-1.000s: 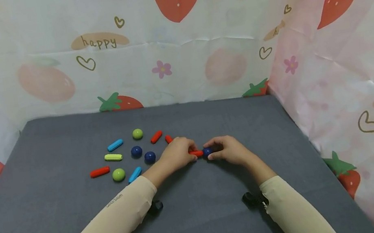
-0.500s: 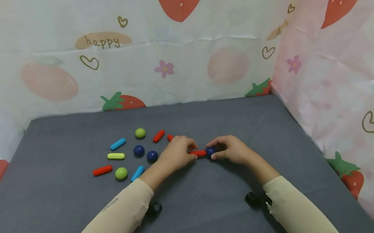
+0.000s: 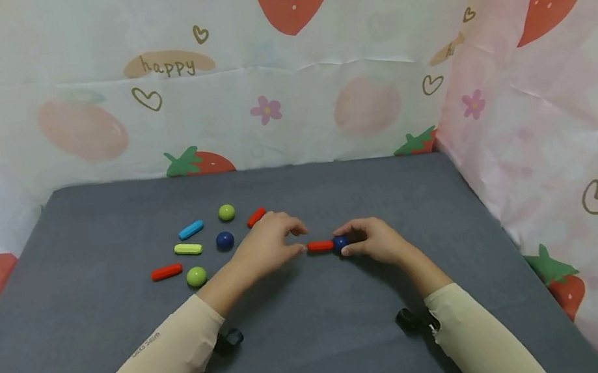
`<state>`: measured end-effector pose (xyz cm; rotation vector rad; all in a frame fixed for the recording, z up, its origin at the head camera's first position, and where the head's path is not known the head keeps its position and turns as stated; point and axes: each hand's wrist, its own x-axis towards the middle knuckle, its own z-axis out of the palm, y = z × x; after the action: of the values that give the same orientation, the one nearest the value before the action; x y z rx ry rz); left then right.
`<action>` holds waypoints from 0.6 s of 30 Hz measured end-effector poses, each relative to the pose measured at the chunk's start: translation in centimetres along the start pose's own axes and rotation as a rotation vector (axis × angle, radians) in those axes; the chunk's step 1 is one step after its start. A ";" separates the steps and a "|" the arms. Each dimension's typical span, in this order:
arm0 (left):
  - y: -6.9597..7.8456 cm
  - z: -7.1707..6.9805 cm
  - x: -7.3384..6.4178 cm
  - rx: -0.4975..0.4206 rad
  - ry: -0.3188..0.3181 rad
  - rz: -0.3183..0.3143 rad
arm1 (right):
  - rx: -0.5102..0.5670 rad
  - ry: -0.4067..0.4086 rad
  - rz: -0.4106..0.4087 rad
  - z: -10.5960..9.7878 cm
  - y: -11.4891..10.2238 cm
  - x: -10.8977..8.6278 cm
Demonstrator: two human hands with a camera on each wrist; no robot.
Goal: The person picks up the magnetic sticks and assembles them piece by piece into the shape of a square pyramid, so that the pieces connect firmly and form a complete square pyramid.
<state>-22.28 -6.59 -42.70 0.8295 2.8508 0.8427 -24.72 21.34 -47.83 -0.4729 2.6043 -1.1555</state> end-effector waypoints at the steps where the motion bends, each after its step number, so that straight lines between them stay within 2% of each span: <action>1: -0.1 -0.4 -0.3 0.007 0.009 0.000 | -0.002 0.000 0.004 0.0 0.0 -0.1; 9: -2.7 -2.4 -2.8 0.043 0.062 -0.058 | 0.001 -0.011 0.021 -0.1 -0.2 -0.3; 13: -4.2 -2.9 -3.9 0.056 0.080 -0.088 | 0.002 -0.017 0.013 -0.2 -0.2 -0.4; 18: -5.4 -3.2 -4.6 0.051 0.089 -0.146 | 0.000 -0.020 0.007 -0.3 -0.2 -0.5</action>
<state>-21.54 -14.33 -43.18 0.5936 2.9772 0.8106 -24.36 21.59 -47.50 -0.4725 2.5871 -1.1428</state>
